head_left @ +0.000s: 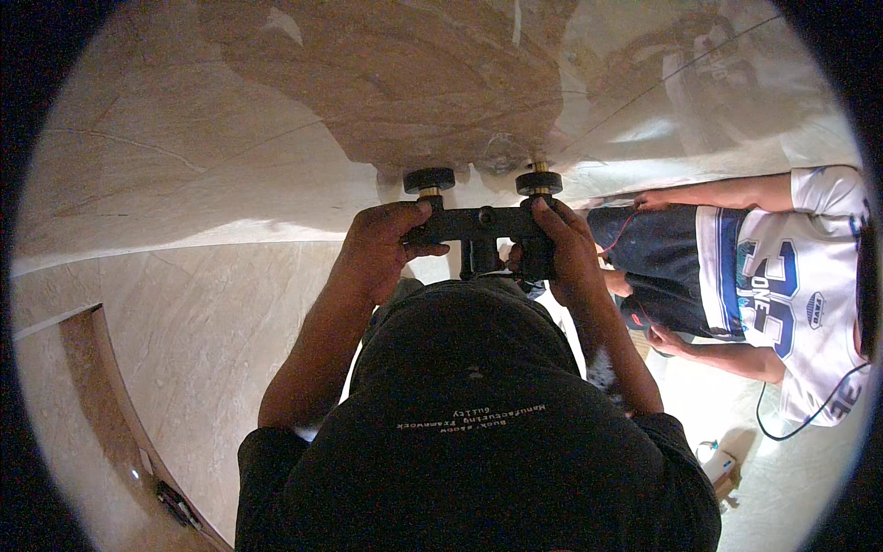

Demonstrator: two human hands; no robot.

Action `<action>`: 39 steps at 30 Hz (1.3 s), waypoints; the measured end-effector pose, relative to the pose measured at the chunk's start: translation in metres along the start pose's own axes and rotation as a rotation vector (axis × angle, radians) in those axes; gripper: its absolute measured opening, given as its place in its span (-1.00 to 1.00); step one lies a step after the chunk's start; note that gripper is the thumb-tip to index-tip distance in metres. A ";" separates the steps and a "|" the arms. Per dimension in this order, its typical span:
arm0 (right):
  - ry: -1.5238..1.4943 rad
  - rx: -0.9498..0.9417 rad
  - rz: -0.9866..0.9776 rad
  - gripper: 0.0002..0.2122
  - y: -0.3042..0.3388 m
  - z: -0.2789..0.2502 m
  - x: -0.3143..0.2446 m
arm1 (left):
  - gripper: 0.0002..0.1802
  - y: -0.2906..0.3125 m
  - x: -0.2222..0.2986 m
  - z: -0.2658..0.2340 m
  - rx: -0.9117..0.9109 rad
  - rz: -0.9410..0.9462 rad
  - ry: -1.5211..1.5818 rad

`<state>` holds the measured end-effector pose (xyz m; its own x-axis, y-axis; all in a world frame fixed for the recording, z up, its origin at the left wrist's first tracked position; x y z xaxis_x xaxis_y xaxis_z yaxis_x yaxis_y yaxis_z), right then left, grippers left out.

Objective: The person assembles components of a shower fixture and installs the faucet body into the wall plumbing using a wrench.

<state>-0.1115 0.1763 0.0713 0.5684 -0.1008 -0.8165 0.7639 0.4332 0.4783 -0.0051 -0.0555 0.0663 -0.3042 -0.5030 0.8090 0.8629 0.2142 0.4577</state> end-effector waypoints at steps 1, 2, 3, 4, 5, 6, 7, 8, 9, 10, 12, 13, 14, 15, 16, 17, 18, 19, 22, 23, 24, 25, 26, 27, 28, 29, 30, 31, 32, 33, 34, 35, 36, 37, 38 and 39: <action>0.000 0.000 0.000 -0.67 0.000 -0.001 0.001 | -0.63 0.000 0.000 0.001 0.000 0.000 0.000; 0.002 -0.018 -0.013 -0.67 -0.002 -0.003 0.003 | -0.63 0.000 0.001 0.001 -0.005 0.005 -0.015; 0.004 -0.034 -0.025 -0.67 -0.003 -0.005 0.003 | -0.64 0.001 0.001 0.002 -0.010 0.010 -0.030; 0.004 -0.032 -0.025 -0.67 -0.003 -0.005 0.004 | -0.64 0.002 0.001 0.002 -0.012 0.009 -0.030; -0.018 -0.024 -0.004 -0.68 -0.004 -0.003 0.004 | -0.65 0.003 0.002 0.001 -0.032 0.076 -0.144; -0.039 -0.017 0.016 -0.68 -0.004 -0.001 0.004 | -0.66 0.003 0.003 0.001 -0.042 0.113 -0.201; -0.038 -0.016 0.015 -0.68 -0.003 -0.002 0.005 | -0.66 0.003 0.002 0.002 -0.053 0.146 -0.257; -0.002 -0.005 -0.017 -0.68 -0.003 -0.002 0.005 | -0.67 0.002 0.001 0.002 -0.020 0.035 -0.086; 0.034 0.004 -0.048 -0.68 -0.002 -0.002 0.006 | -0.67 0.002 0.000 0.002 0.015 -0.077 0.083; 0.033 0.004 -0.047 -0.68 -0.002 -0.002 0.004 | -0.67 0.003 0.000 0.002 0.016 -0.078 0.083; 0.080 0.008 -0.031 -0.66 -0.001 -0.001 -0.001 | -0.66 0.005 0.002 0.002 -0.023 0.065 -0.237; 0.081 0.008 -0.030 -0.66 -0.001 0.000 -0.002 | -0.66 0.006 0.001 0.001 -0.023 0.063 -0.237; 0.072 -0.001 -0.018 -0.65 -0.002 0.000 -0.002 | -0.65 0.006 0.001 0.000 -0.043 0.114 -0.262; 0.063 -0.011 -0.006 -0.64 -0.002 0.000 -0.002 | -0.65 0.006 0.000 -0.001 -0.051 0.139 -0.274; 0.063 -0.012 -0.004 -0.64 -0.001 0.000 -0.002 | -0.65 0.006 -0.001 -0.001 -0.060 0.163 -0.286; 0.100 -0.003 -0.017 -0.64 0.000 0.000 -0.003 | -0.64 0.006 -0.002 0.001 -0.079 0.157 -0.275; 0.134 0.003 -0.029 -0.64 0.000 0.001 -0.003 | -0.62 0.005 -0.002 0.001 -0.095 0.151 -0.266; 0.133 -0.001 -0.026 -0.64 0.001 0.002 -0.003 | -0.62 0.004 -0.003 -0.001 -0.090 0.150 -0.268; 0.098 -0.005 -0.030 -0.64 0.003 0.001 -0.002 | -0.61 0.000 -0.009 -0.003 -0.043 0.029 0.071; 0.102 -0.013 -0.045 -0.64 0.003 0.001 0.000 | -0.60 0.000 -0.007 -0.002 -0.031 0.021 0.035; 0.107 -0.021 -0.061 -0.64 0.003 0.002 0.000 | -0.59 0.000 -0.006 -0.001 -0.020 0.014 -0.002; 0.106 -0.020 -0.063 -0.64 0.003 0.002 0.000 | -0.59 0.000 -0.006 -0.003 -0.021 0.015 -0.002; 0.112 -0.024 -0.061 -0.64 0.003 0.003 0.001 | -0.59 0.000 -0.006 -0.005 -0.021 0.010 0.006; 0.117 -0.028 -0.056 -0.64 0.002 0.002 0.001 | -0.58 0.001 -0.007 -0.006 -0.018 0.005 0.014; 0.116 -0.029 -0.055 -0.64 0.001 0.003 0.000 | -0.58 0.003 -0.007 -0.005 -0.017 0.005 0.014; 0.150 -0.025 -0.065 -0.65 -0.001 0.003 -0.003 | -0.59 0.005 -0.005 -0.004 -0.042 0.103 -0.181; 0.182 -0.018 -0.077 -0.65 -0.002 0.004 -0.005 | -0.60 0.006 -0.003 -0.003 -0.070 0.201 -0.377; 0.181 -0.017 -0.078 -0.65 -0.003 0.003 -0.005 | -0.60 0.007 -0.004 -0.003 -0.072 0.202 -0.379; 0.189 -0.030 -0.089 -0.65 -0.003 0.002 -0.004 | -0.60 0.007 -0.005 -0.002 -0.065 0.171 -0.327; 0.200 -0.045 -0.101 -0.63 -0.004 0.001 -0.004 | -0.60 0.008 -0.007 -0.002 -0.057 0.142 -0.273; 0.202 -0.048 -0.102 -0.63 -0.004 0.000 -0.003 | -0.60 0.008 -0.008 -0.001 -0.055 0.145 -0.272; 0.193 -0.045 -0.096 -0.63 -0.003 -0.001 -0.001 | -0.60 0.007 -0.010 -0.001 -0.029 0.081 -0.085; 0.184 -0.043 -0.086 -0.62 -0.002 -0.001 0.001 | -0.60 0.009 -0.011 -0.002 -0.001 0.014 0.101; 0.186 -0.047 -0.082 -0.62 -0.002 -0.002 0.003 | -0.60 0.010 -0.013 -0.003 0.004 0.014 0.105; 0.188 -0.041 -0.091 -0.62 -0.002 -0.003 0.004 | -0.59 0.011 -0.013 -0.004 -0.029 0.084 -0.039; 0.188 -0.037 -0.100 -0.61 -0.002 -0.002 0.005 | -0.58 0.013 -0.012 -0.004 -0.058 0.154 -0.185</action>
<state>-0.1108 0.1767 0.0650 0.4210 0.0221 -0.9068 0.7999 0.4623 0.3826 0.0112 -0.0505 0.0614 -0.2313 -0.3047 0.9239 0.9250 0.2255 0.3059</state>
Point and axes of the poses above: each hand's wrist, its own y-axis away from the middle knuckle, its own z-axis out of the palm, x = y × z, the point moved 1 cm from there along -y, towards the middle knuckle, and after that the axes turned 2 degrees about -y, right-handed, at the moved point
